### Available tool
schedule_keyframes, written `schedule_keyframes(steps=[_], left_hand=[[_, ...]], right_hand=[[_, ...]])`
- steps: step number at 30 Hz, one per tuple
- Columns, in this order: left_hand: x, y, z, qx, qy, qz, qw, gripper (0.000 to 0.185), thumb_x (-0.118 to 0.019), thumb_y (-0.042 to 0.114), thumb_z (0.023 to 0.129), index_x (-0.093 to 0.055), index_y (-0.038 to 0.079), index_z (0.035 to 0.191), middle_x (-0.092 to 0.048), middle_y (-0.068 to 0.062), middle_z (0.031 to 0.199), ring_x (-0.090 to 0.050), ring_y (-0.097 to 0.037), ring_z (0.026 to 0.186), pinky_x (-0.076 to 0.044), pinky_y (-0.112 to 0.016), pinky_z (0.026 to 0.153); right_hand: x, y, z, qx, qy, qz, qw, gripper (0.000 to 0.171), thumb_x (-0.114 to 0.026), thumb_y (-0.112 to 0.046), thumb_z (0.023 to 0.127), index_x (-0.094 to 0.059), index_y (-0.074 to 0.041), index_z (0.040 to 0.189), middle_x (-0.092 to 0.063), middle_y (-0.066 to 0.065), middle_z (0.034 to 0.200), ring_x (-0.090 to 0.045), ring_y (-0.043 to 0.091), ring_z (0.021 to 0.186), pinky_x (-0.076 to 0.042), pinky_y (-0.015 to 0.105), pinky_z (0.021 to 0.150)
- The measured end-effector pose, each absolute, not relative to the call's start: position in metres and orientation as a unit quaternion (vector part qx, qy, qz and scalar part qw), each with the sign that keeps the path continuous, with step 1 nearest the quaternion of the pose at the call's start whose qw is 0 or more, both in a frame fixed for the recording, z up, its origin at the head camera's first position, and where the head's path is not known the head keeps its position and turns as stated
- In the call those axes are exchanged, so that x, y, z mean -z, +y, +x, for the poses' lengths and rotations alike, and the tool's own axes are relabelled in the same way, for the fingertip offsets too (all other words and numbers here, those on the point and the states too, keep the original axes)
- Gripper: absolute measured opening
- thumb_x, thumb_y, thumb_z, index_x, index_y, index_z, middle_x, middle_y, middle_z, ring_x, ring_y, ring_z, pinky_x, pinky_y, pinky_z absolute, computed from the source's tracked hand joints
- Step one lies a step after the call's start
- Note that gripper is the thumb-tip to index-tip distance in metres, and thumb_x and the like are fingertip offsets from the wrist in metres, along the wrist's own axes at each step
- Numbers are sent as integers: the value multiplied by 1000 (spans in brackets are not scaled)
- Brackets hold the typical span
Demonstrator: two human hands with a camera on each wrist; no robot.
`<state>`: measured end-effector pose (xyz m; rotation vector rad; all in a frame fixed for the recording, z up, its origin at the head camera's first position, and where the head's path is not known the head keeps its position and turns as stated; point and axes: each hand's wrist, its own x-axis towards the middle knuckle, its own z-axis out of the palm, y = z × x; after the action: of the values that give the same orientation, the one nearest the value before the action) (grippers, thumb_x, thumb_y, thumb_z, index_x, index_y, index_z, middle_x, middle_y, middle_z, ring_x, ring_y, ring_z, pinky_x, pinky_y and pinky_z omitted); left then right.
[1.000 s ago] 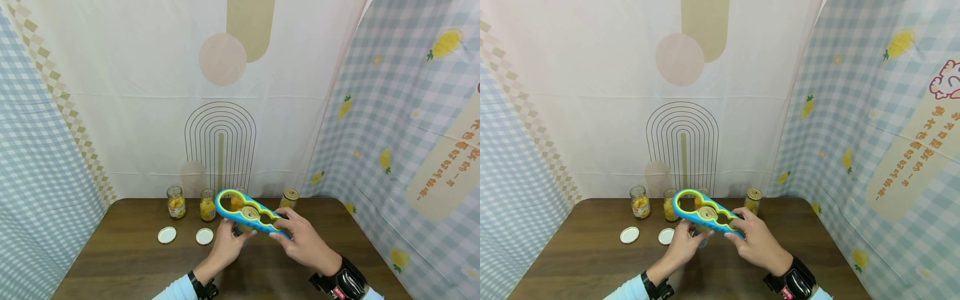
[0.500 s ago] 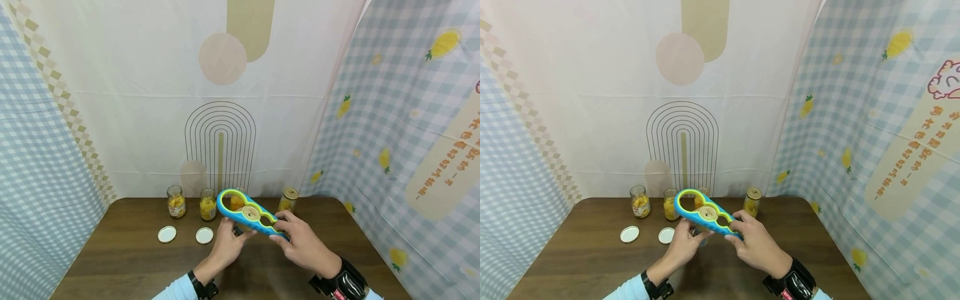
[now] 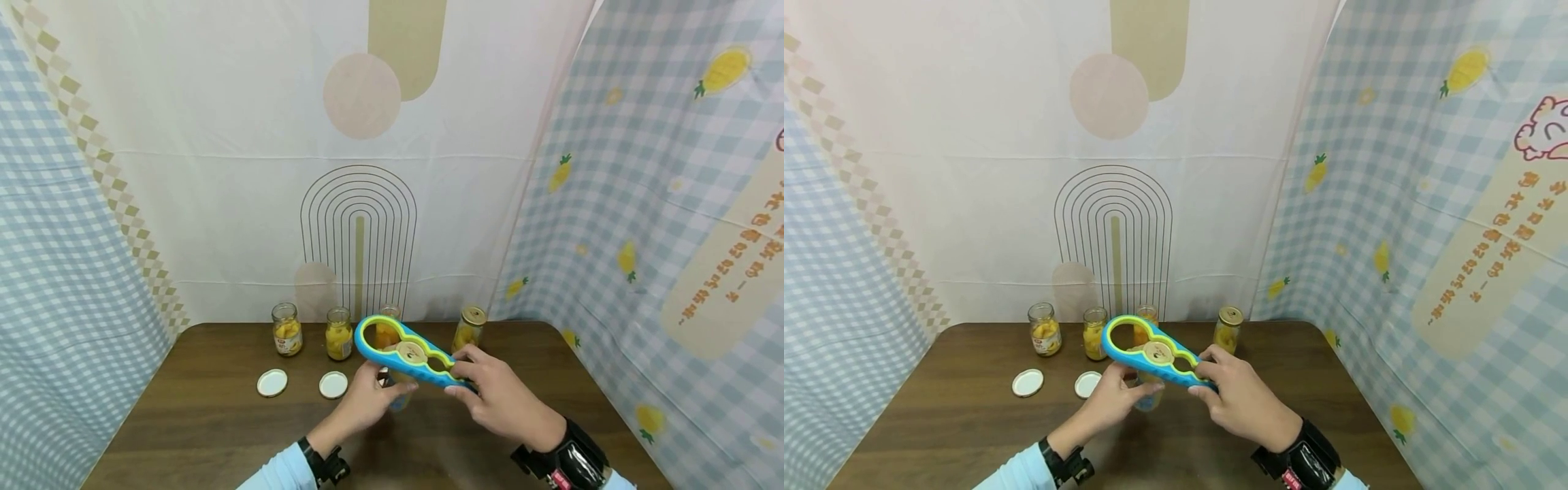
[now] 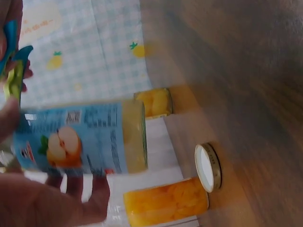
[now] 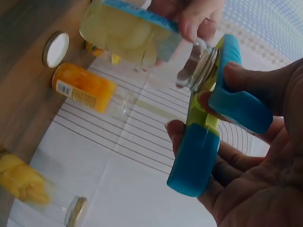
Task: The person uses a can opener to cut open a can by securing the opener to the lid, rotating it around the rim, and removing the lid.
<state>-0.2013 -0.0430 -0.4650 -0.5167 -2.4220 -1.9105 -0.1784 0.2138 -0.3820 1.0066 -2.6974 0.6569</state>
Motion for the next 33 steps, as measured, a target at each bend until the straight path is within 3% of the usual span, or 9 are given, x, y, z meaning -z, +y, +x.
schedule_keyframes(steps=[5, 10, 16, 19, 27, 33], left_hand=[[461, -52, -208, 613, -755, -227, -43, 55, -80, 25, 98, -58, 22, 148, -62, -7, 148, -59, -24, 133, -54, -52, 108], [454, -64, -212, 579, -759, -287, -78, 53, -78, 27, 99, -59, 26, 149, -68, -2, 140, -58, -8, 107, -50, -32, 94], [452, -75, -217, 593, -715, -351, -121, 51, -76, 22, 102, -60, 15, 149, -72, -14, 135, -65, -2, 105, -55, -23, 96], [451, -78, -217, 599, -700, -361, -141, 49, -74, 21, 103, -60, 11, 149, -73, -18, 134, -67, -2, 103, -56, -23, 96], [453, -79, -216, 592, -706, -366, -132, 49, -74, 21, 103, -59, 11, 149, -73, -16, 134, -67, -2, 107, -56, -22, 98], [456, -81, -212, 584, -734, -318, -140, 57, -75, 26, 102, -56, 16, 154, -68, -11, 146, -65, -10, 121, -55, -38, 108]], right_hand=[[374, 222, -181, -216, -899, 371, 90, 6, -76, -26, 100, -70, -25, 97, -65, -3, 119, -58, -2, 87, -52, 21, 71], [364, 228, -184, -202, -888, 404, 82, 5, -75, -25, 100, -71, -24, 99, -65, -2, 121, -60, 0, 88, -52, 20, 72], [355, 232, -187, -193, -887, 417, 52, 7, -72, -29, 103, -74, -23, 104, -64, -4, 124, -56, -2, 89, -51, 20, 75], [355, 233, -188, -194, -883, 424, 47, 6, -70, -31, 104, -73, -25, 104, -63, -4, 125, -54, -2, 87, -49, 19, 75], [359, 232, -188, -205, -878, 430, 48, 6, -69, -29, 105, -73, -24, 105, -62, -4, 127, -55, 0, 92, -50, 22, 77], [366, 231, -188, -218, -873, 430, 73, 3, -73, -22, 102, -73, -22, 106, -63, -2, 130, -59, 2, 97, -53, 22, 79]])
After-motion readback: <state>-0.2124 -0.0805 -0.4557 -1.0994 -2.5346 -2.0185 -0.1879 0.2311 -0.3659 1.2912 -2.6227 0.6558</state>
